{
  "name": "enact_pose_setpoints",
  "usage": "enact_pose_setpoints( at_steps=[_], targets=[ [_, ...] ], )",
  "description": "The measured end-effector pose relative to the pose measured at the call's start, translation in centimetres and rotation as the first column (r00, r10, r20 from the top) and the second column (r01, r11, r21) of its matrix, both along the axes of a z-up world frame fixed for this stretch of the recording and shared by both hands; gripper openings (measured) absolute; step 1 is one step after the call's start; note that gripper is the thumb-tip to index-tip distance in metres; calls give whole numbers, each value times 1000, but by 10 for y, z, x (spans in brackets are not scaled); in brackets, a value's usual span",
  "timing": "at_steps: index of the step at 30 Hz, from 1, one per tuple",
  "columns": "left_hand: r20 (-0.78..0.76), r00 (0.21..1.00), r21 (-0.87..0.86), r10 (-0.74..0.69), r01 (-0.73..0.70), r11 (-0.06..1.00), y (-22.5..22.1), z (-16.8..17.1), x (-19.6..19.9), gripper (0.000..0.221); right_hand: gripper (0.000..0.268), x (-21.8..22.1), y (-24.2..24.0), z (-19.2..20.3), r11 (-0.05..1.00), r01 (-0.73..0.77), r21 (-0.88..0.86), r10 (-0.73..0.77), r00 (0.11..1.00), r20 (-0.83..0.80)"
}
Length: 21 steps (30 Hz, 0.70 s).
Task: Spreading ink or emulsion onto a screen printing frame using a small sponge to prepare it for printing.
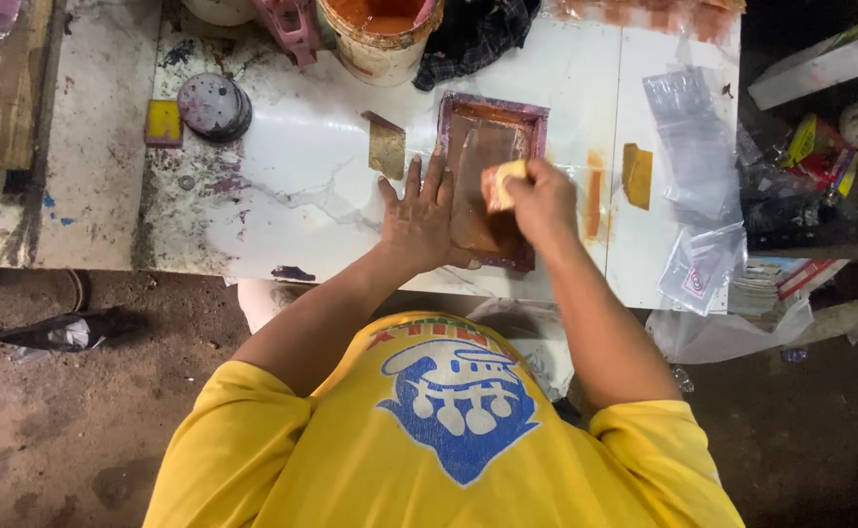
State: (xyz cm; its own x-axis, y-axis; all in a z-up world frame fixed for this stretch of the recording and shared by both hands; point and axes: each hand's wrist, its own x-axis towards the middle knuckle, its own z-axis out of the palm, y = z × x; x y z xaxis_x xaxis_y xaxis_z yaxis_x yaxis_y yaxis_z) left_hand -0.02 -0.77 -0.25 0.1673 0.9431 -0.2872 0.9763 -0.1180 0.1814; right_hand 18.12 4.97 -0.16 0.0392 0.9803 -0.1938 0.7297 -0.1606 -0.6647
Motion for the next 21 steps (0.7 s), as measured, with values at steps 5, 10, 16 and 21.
enact_pose_setpoints(
  at_steps=[5, 10, 16, 21],
  targets=[
    [10, 1000, 2, 1, -1, 1000, 1, -2, 0, 134, 26, -13, 37, 11, 960, 35, 278, -45, 999, 29],
    [17, 1000, 8, 7, -7, 1000, 2, -9, 0, 134, 22, -26, 55, -17, 911, -199, 362, 104, 958, 267],
    [0, 1000, -14, 9, -9, 1000, 0, -2, 0, 126, 27, -23, 66, -30, 892, -298, 340, 122, 883, 454],
    [1, 1000, -50, -5, 5, 999, 3, -1, -1, 134, 26, -25, 73, -19, 902, -348, 256, 182, 844, 505]
  ],
)
